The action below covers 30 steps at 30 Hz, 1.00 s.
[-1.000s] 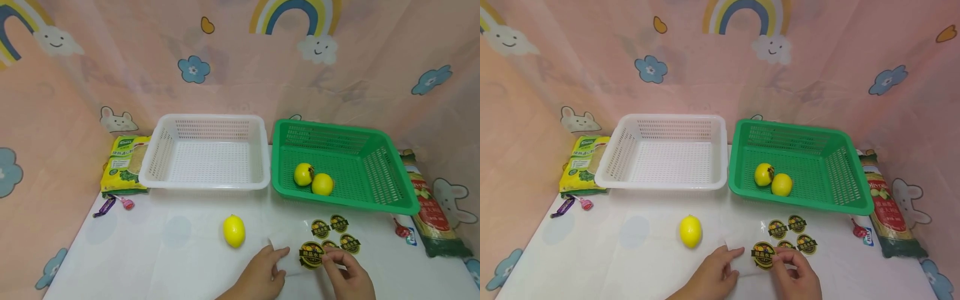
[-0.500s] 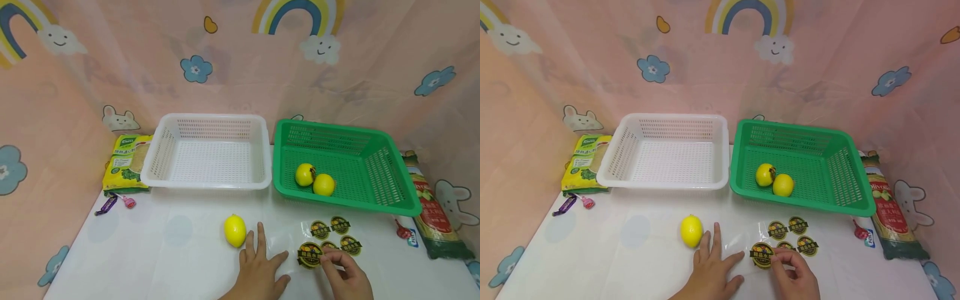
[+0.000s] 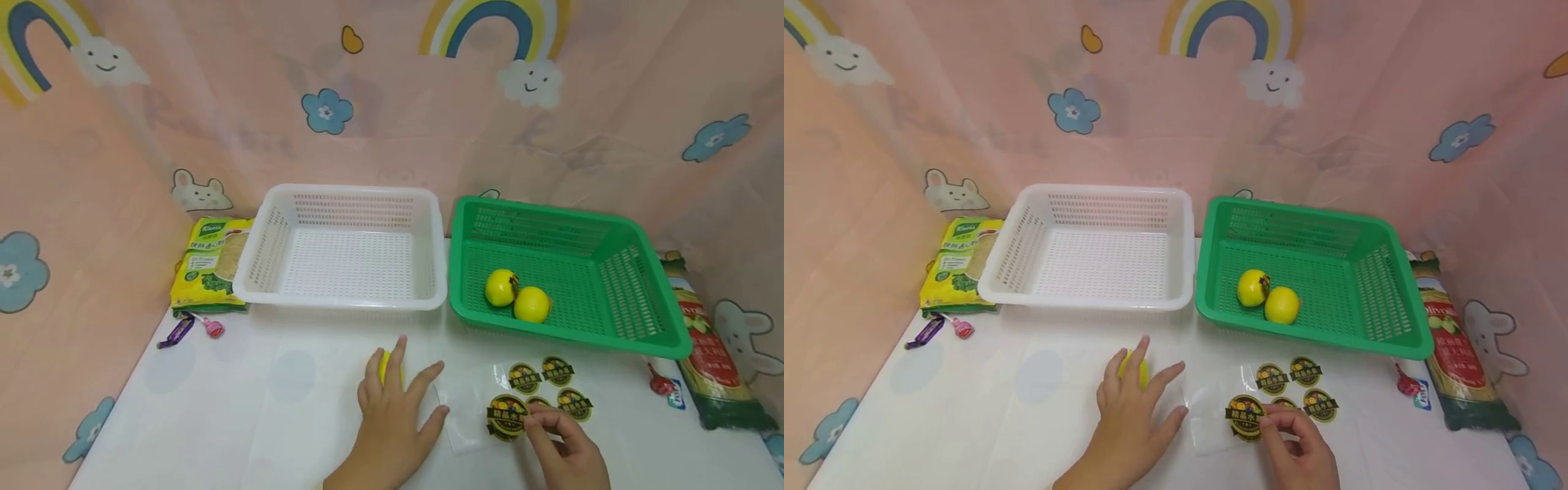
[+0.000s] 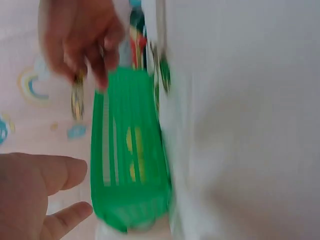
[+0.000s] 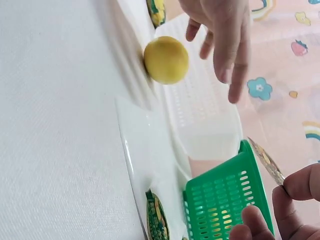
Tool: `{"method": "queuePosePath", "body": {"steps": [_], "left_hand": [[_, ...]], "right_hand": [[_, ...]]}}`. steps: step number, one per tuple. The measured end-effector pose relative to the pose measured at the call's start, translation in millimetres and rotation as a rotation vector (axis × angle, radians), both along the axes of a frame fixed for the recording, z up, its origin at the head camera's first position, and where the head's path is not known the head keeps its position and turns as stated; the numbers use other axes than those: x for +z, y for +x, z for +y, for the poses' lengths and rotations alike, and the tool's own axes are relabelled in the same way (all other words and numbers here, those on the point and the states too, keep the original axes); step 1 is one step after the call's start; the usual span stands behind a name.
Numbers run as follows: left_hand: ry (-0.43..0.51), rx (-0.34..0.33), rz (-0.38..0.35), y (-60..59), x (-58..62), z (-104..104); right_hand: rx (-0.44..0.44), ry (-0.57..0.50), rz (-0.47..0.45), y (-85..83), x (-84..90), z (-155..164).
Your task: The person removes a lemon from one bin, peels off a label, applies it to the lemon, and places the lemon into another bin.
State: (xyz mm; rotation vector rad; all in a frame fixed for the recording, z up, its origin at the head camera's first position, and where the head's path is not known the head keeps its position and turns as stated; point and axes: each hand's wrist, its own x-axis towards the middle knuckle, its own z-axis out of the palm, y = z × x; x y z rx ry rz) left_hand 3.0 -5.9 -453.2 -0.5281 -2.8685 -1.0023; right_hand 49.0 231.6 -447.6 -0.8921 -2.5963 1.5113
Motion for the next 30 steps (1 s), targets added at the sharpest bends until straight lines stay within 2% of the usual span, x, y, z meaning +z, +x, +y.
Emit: {"method": "queuePosePath", "body": {"steps": [5, 9, 15, 22, 27, 30], "left_hand": [[0.024, 0.139, -0.003, -14.6, -2.9, -23.0], [0.028, 0.166, -0.074, -19.4, -6.3, -35.1], [0.111, 0.108, -0.176, -22.6, -8.3, -39.6], [0.169, 0.060, -0.200, -25.8, -10.6, -41.6], [0.343, 0.003, -0.238, -29.5, -8.9, -38.6], [0.474, -0.040, -0.215, -31.4, -2.9, -33.5]], "right_hand": [[0.026, -0.024, -0.021, 0.7, -2.0, -2.7], [0.038, -0.033, -0.012, 0.2, -1.9, -5.3], [0.053, -0.042, -0.026, -3.6, 0.9, -11.7], [0.095, -0.074, -0.041, -14.5, 10.3, -29.6], [0.172, -0.096, 0.025, -24.8, 26.2, -47.7], [0.222, -0.092, 0.089, -30.2, 37.7, -58.0]]}}
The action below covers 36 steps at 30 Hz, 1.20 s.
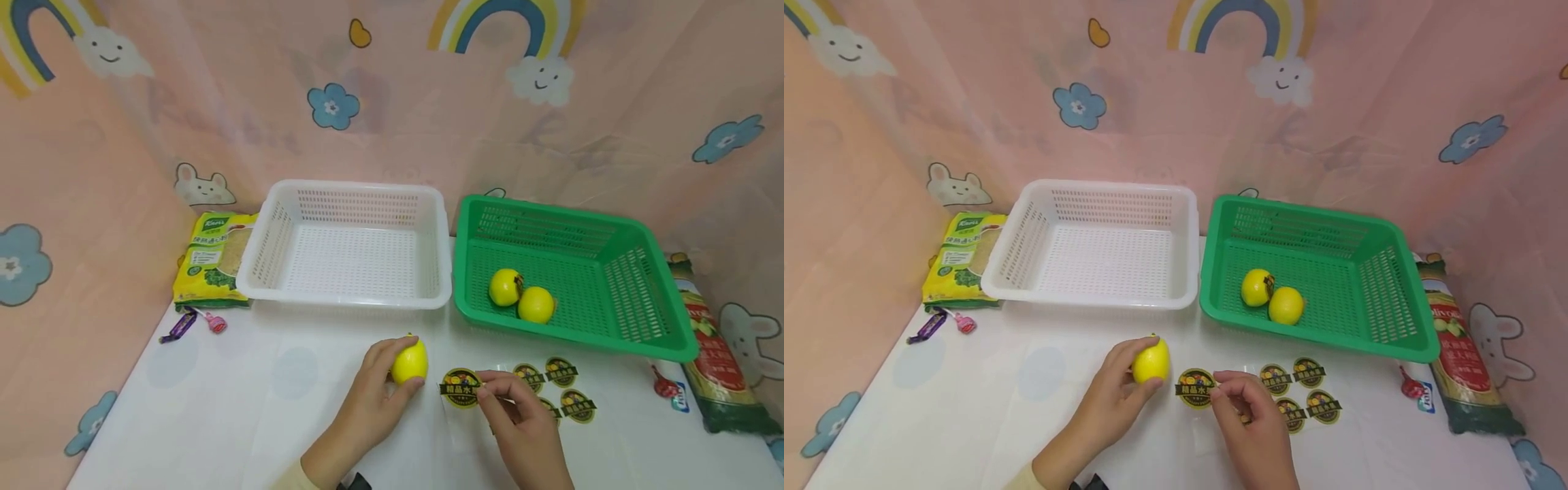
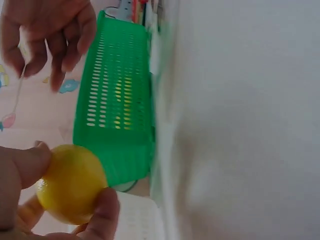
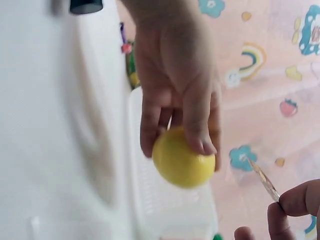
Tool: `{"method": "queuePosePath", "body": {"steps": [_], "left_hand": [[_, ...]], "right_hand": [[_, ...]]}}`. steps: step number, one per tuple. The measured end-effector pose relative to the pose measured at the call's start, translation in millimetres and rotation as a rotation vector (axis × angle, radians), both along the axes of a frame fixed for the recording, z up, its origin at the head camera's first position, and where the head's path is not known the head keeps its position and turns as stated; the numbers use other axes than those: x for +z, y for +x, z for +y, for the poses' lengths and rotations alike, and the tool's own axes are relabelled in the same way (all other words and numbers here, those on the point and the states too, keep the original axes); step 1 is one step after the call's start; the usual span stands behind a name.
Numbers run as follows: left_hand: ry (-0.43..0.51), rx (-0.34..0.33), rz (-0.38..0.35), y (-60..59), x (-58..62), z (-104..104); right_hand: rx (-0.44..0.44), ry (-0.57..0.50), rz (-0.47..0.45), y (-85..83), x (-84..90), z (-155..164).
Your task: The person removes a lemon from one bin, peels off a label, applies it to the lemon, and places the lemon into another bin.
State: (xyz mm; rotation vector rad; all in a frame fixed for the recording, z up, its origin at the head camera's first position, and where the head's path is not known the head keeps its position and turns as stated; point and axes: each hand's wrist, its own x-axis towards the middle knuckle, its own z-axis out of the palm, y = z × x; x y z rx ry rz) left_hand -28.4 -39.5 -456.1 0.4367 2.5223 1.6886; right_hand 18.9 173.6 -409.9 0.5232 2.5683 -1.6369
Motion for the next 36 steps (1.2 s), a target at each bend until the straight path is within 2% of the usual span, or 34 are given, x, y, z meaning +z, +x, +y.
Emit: {"method": "queuePosePath", "body": {"steps": [3, 5, 8, 11, 23, 32, 36], "left_hand": [[0.127, -0.013, 0.014, -0.5, 8.0, 6.7], [0.230, -0.032, -0.035, 0.6, 12.9, 10.5], [0.385, -0.054, -0.157, 2.7, 18.0, 13.9], [0.476, -0.065, -0.219, 3.9, 19.6, 14.5], [0.656, -0.158, -0.178, 5.8, 14.8, 12.6], [0.680, -0.130, -0.126, 6.0, 13.2, 16.0], [0.719, -0.145, -0.146, 5.7, 13.8, 15.4]], "right_hand": [[0.015, -0.023, 0.048, -6.4, 11.5, -8.1], [0.019, -0.042, 0.076, -10.8, 16.9, -11.7], [0.018, -0.082, 0.115, -16.3, 20.7, -15.4], [0.018, -0.113, 0.132, -19.5, 21.3, -17.7], [0.023, -0.105, 0.116, -23.5, 17.5, -20.9], [0.045, -0.099, 0.134, -22.9, 14.2, -21.2], [0.061, -0.085, 0.152, -23.0, 14.6, -22.0]]}}
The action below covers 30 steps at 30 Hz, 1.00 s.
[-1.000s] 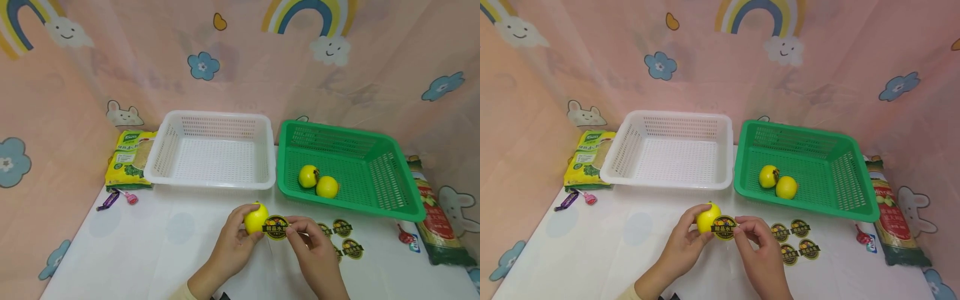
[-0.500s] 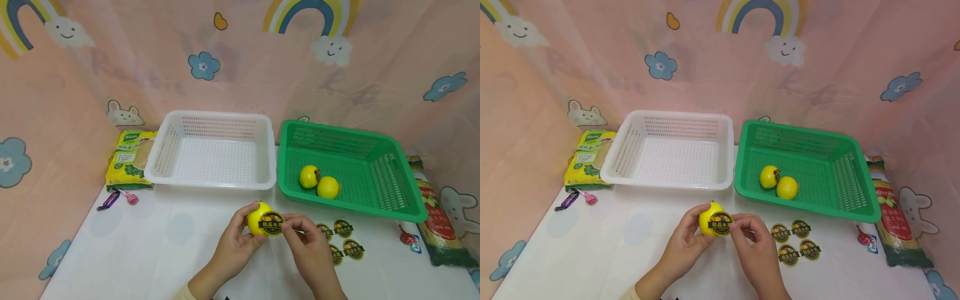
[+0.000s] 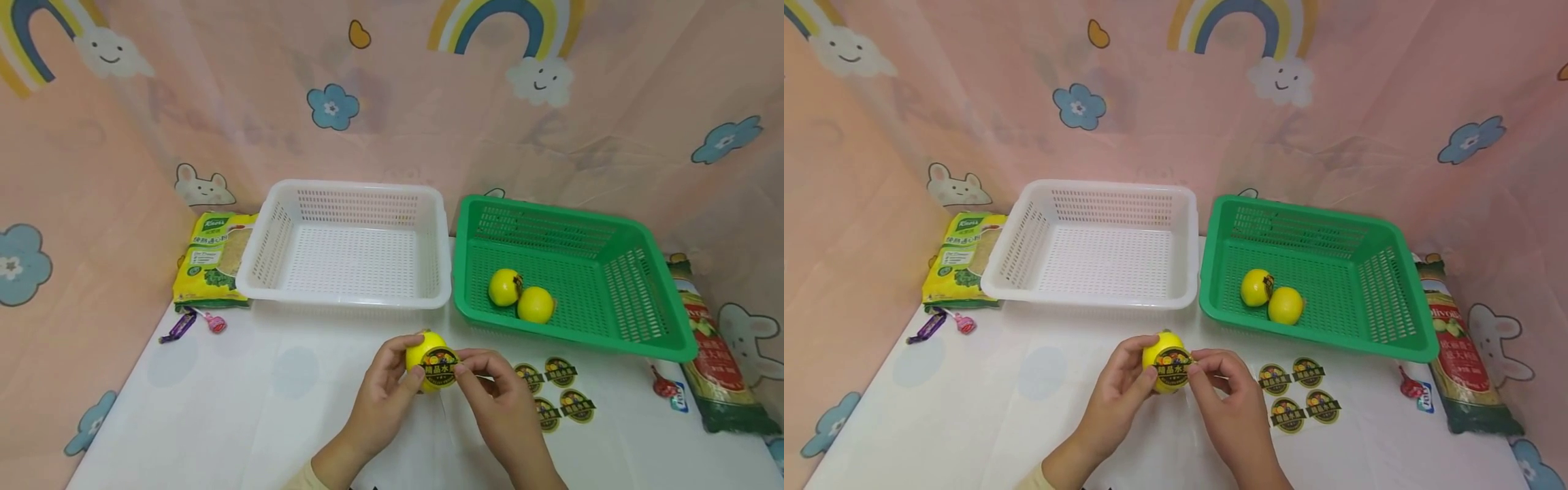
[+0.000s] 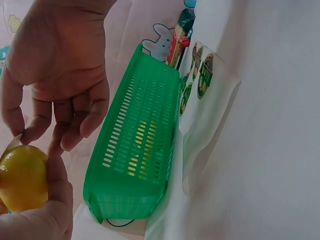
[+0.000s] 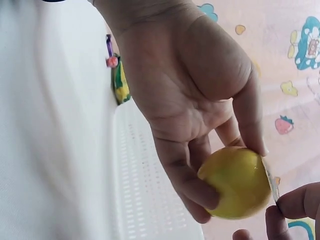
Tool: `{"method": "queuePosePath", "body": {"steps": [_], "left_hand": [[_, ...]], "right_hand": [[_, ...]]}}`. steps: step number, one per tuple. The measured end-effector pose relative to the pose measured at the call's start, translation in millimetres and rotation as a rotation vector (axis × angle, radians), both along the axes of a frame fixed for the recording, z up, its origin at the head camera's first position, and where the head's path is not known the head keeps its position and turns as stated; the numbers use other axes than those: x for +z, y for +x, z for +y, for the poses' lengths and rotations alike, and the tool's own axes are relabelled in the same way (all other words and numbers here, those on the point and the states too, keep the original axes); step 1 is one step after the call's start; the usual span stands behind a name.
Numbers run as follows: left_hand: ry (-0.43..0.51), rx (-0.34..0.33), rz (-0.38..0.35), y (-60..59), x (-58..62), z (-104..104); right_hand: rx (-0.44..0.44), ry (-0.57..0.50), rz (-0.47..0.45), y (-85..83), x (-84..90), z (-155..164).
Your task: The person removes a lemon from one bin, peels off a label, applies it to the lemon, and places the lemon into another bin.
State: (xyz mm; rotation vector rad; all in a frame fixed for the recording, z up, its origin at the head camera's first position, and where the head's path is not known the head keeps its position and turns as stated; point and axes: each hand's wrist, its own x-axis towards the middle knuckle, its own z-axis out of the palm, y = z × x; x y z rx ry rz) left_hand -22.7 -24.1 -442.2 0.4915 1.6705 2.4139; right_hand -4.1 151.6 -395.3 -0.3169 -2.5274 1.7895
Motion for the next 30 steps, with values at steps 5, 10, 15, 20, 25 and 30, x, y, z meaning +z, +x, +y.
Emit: {"method": "queuePosePath", "body": {"steps": [5, 10, 15, 20, 25, 30], "left_hand": [[0.048, -0.023, -0.008, -0.7, 2.3, -1.1], [0.069, -0.019, -0.024, 0.3, 1.7, -4.3], [0.104, -0.028, -0.049, 3.4, 2.9, -10.2], [0.148, -0.044, -0.092, 2.4, 5.5, -12.5], [0.157, -0.073, -0.121, 1.3, 4.3, -10.8], [0.190, -0.124, -0.136, 3.1, 2.4, -8.0]], "right_hand": [[0.025, 0.037, 0.074, 1.0, -3.8, -1.7], [0.041, 0.033, 0.114, 2.3, -8.4, -5.0], [0.045, 0.066, 0.118, 4.4, -9.1, -7.0], [0.034, 0.094, 0.218, 6.2, -7.5, -8.4], [0.167, 0.163, 0.433, 8.1, -7.8, -11.2], [0.287, 0.231, 0.493, 5.6, -13.3, -12.2]]}}
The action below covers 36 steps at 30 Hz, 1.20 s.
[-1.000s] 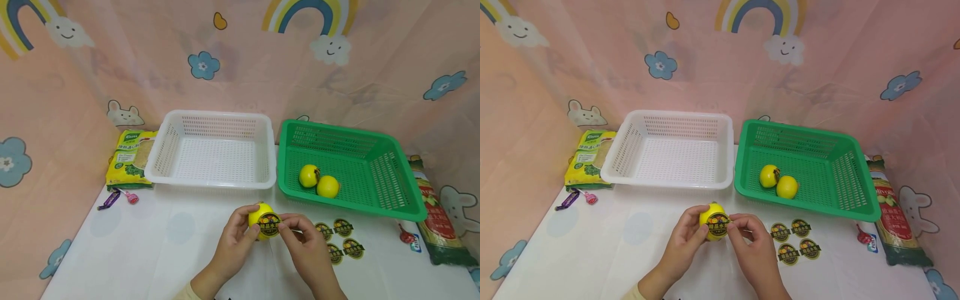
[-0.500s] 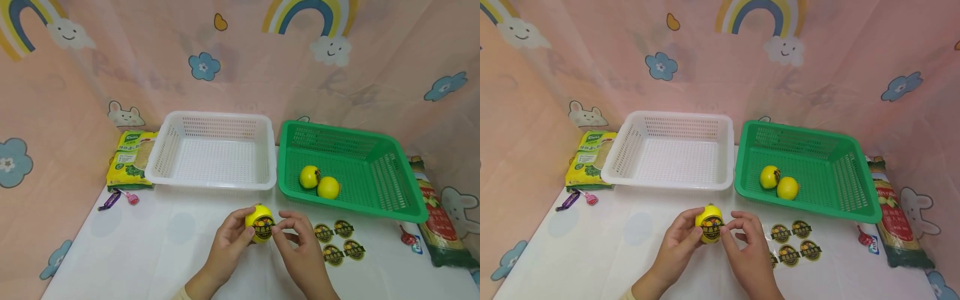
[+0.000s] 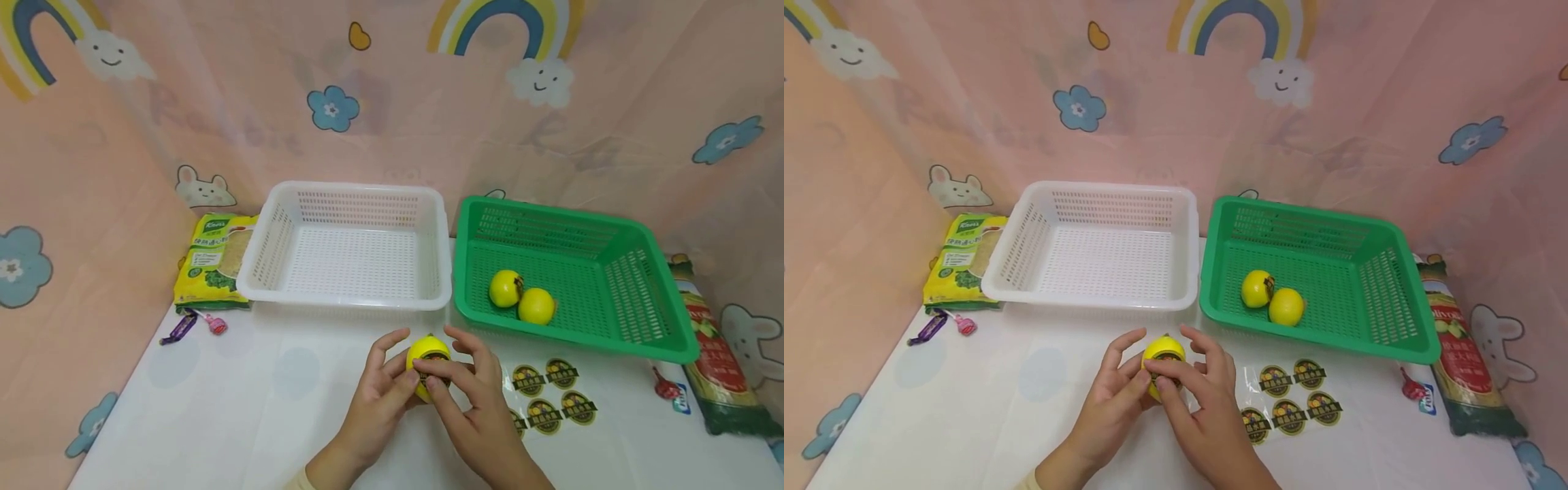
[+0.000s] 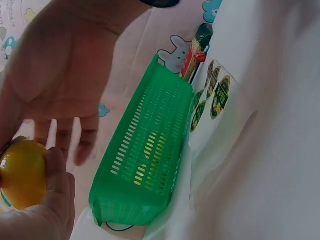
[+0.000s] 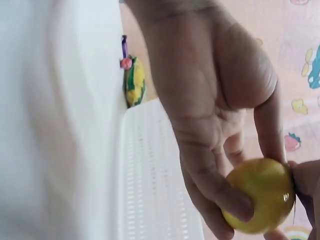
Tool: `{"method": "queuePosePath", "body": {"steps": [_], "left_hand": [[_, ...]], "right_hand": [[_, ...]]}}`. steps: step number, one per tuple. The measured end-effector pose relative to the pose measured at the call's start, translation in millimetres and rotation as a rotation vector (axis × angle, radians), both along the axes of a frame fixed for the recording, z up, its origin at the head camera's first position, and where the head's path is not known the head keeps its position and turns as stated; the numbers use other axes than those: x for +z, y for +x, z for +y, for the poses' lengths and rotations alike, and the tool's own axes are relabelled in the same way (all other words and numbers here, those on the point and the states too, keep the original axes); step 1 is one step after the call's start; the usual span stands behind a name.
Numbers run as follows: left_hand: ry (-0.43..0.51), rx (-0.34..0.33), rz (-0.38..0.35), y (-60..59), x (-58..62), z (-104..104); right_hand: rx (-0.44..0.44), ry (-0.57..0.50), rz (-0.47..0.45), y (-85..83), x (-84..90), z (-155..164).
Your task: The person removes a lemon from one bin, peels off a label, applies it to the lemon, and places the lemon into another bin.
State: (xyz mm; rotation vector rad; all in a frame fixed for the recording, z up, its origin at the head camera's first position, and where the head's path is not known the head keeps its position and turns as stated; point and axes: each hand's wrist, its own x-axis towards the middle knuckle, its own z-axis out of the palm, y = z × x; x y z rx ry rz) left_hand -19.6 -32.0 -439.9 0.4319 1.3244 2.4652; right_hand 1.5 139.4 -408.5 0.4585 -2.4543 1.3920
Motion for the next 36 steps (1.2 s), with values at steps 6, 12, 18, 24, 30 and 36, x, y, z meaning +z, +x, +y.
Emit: {"method": "queuePosePath", "body": {"steps": [6, 12, 18, 24, 30, 36], "left_hand": [[0.013, -0.013, -0.027, 0.9, -2.7, -0.2], [0.036, -0.043, -0.016, -0.6, -2.5, 1.5], [-0.032, -0.030, -0.051, 0.0, -2.0, -6.8], [-0.115, 0.071, -0.041, -0.1, -2.5, -11.2], [-0.122, 0.159, -0.038, 3.7, -1.4, -0.6], [-0.034, 0.204, 0.001, 5.7, -3.3, 9.6]], "right_hand": [[0.045, 0.182, -0.026, -1.9, -9.2, 4.0], [0.091, 0.237, 0.031, -4.9, -12.5, 5.3], [0.080, 0.284, -0.093, -7.9, -11.9, 7.9], [0.059, 0.222, -0.148, -6.3, -7.2, 12.1], [0.093, 0.125, -0.057, -3.5, -10.2, -3.2], [0.074, 0.088, -0.079, -1.3, -13.6, -12.0]]}}
